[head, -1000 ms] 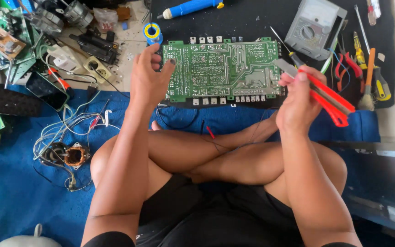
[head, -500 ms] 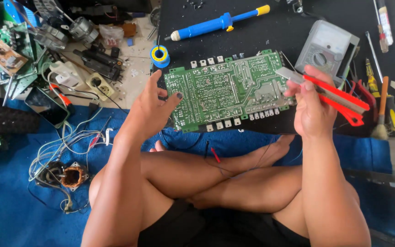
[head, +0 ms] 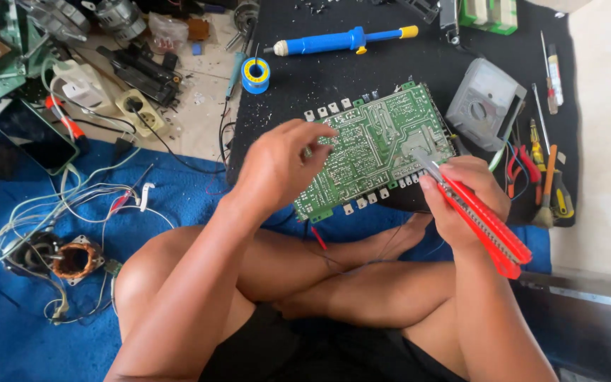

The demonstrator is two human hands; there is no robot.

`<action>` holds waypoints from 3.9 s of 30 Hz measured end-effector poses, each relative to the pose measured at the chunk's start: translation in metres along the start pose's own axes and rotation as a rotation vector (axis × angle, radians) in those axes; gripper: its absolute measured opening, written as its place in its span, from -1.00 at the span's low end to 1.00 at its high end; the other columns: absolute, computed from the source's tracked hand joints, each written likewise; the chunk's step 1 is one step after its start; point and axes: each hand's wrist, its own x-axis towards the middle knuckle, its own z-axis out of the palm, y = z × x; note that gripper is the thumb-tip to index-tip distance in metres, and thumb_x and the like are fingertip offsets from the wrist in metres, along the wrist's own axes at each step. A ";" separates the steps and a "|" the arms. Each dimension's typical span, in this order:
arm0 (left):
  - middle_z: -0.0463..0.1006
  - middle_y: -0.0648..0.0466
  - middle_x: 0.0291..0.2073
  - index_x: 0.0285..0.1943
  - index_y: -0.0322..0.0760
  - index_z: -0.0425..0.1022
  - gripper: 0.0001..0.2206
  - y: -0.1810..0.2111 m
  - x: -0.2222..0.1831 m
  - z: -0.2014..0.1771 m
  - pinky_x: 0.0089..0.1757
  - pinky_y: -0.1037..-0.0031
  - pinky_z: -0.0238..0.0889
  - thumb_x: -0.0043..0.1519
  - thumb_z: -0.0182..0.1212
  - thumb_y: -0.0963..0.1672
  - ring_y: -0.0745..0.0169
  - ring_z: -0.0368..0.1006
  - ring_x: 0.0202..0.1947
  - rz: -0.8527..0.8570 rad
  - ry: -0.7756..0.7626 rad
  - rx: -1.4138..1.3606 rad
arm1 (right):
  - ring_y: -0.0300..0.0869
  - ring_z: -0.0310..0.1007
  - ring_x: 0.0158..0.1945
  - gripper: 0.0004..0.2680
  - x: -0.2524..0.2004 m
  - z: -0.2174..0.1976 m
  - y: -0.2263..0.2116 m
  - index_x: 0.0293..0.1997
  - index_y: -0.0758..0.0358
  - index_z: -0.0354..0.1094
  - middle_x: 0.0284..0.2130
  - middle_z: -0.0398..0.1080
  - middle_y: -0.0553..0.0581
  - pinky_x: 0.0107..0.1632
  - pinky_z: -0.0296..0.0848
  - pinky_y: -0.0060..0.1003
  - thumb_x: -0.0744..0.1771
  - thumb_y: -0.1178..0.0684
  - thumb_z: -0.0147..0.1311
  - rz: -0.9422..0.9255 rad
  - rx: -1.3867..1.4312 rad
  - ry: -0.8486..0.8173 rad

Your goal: Repairing a circuit board by testing with a multimeter, scraping traces with a knife, and soldering components

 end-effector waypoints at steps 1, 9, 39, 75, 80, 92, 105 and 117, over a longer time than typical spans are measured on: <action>0.60 0.04 -0.20 0.19 0.02 0.54 -0.69 0.011 -0.001 -0.004 -0.18 0.21 0.52 0.24 0.29 -0.12 -0.03 0.61 -0.19 0.176 -0.079 -0.325 | 0.15 0.57 -0.17 -0.77 0.007 0.002 -0.010 -0.17 0.49 0.41 -0.27 0.51 0.29 0.05 0.57 0.06 0.26 0.25 0.46 0.012 0.053 -0.064; 0.66 -0.06 -0.26 -0.02 -0.21 0.64 -0.87 0.013 0.015 0.022 -0.05 0.12 0.46 0.29 0.25 -0.22 -0.15 0.61 -0.14 0.493 -0.349 -0.761 | 0.13 0.54 -0.35 -0.82 0.004 0.027 -0.037 -0.28 0.47 0.47 -0.39 0.52 0.32 -0.14 0.59 0.02 0.17 0.32 0.42 0.038 0.358 -0.166; 0.45 -0.05 0.02 -0.05 -0.35 0.61 -0.82 0.007 0.048 0.065 0.01 0.27 0.24 0.21 0.35 -0.17 -0.03 0.36 0.04 0.453 -0.076 -0.112 | 0.20 0.48 -0.14 -0.69 -0.026 0.035 0.034 -0.06 0.44 0.25 -0.20 0.46 0.38 0.10 0.52 0.13 0.25 0.34 0.39 0.191 -0.010 -0.306; 0.39 -0.02 -0.44 -0.21 -0.44 0.46 -0.48 -0.007 0.021 -0.013 -0.61 0.44 0.04 0.18 0.75 0.02 0.21 0.19 -0.66 0.035 -0.101 0.149 | 0.19 0.42 -0.04 -0.79 -0.042 0.003 0.079 0.25 0.60 0.13 -0.05 0.37 0.61 0.33 0.41 0.03 0.46 0.39 -0.02 0.470 -0.017 -0.128; 0.61 -0.07 -0.35 0.35 -0.49 0.19 -0.46 -0.022 0.010 -0.013 -0.50 0.23 0.37 0.28 0.28 -0.09 0.03 0.57 -0.50 -0.167 -0.291 -0.029 | 0.16 0.49 -0.03 -0.80 -0.032 0.012 0.071 0.25 0.58 0.18 -0.01 0.39 0.54 0.15 0.55 -0.05 0.47 0.36 0.01 0.555 0.055 -0.104; 0.51 -0.15 -0.09 0.34 -0.56 0.17 -0.57 -0.060 0.017 0.000 -0.28 0.48 0.32 0.28 0.11 -0.30 0.23 0.42 -0.27 -0.172 0.003 -0.395 | -0.09 0.48 -0.09 -0.72 -0.035 -0.003 0.022 0.21 0.29 0.25 -0.07 0.45 0.24 0.09 0.53 -0.32 0.35 0.19 0.04 1.124 0.519 0.253; 0.58 0.09 -0.34 0.11 -0.49 0.62 -0.75 -0.071 0.049 0.001 -0.40 0.58 0.24 0.28 0.24 -0.24 0.40 0.35 -0.43 -0.327 -0.095 -0.115 | -0.19 0.53 0.03 -0.75 -0.047 0.004 0.055 0.29 0.15 0.32 -0.02 0.51 0.15 0.20 0.52 -0.36 0.43 0.12 -0.01 1.206 0.635 0.280; 0.52 -0.15 -0.17 0.11 -0.71 0.45 -0.80 -0.073 0.056 -0.009 -0.26 0.62 0.27 0.32 0.18 -0.40 0.27 0.38 -0.25 -0.321 -0.177 -0.432 | -0.60 0.41 0.03 -0.65 -0.090 -0.041 0.079 0.39 0.03 0.31 0.05 0.43 -0.29 0.96 0.19 -0.08 0.49 -0.28 0.03 1.012 0.832 0.061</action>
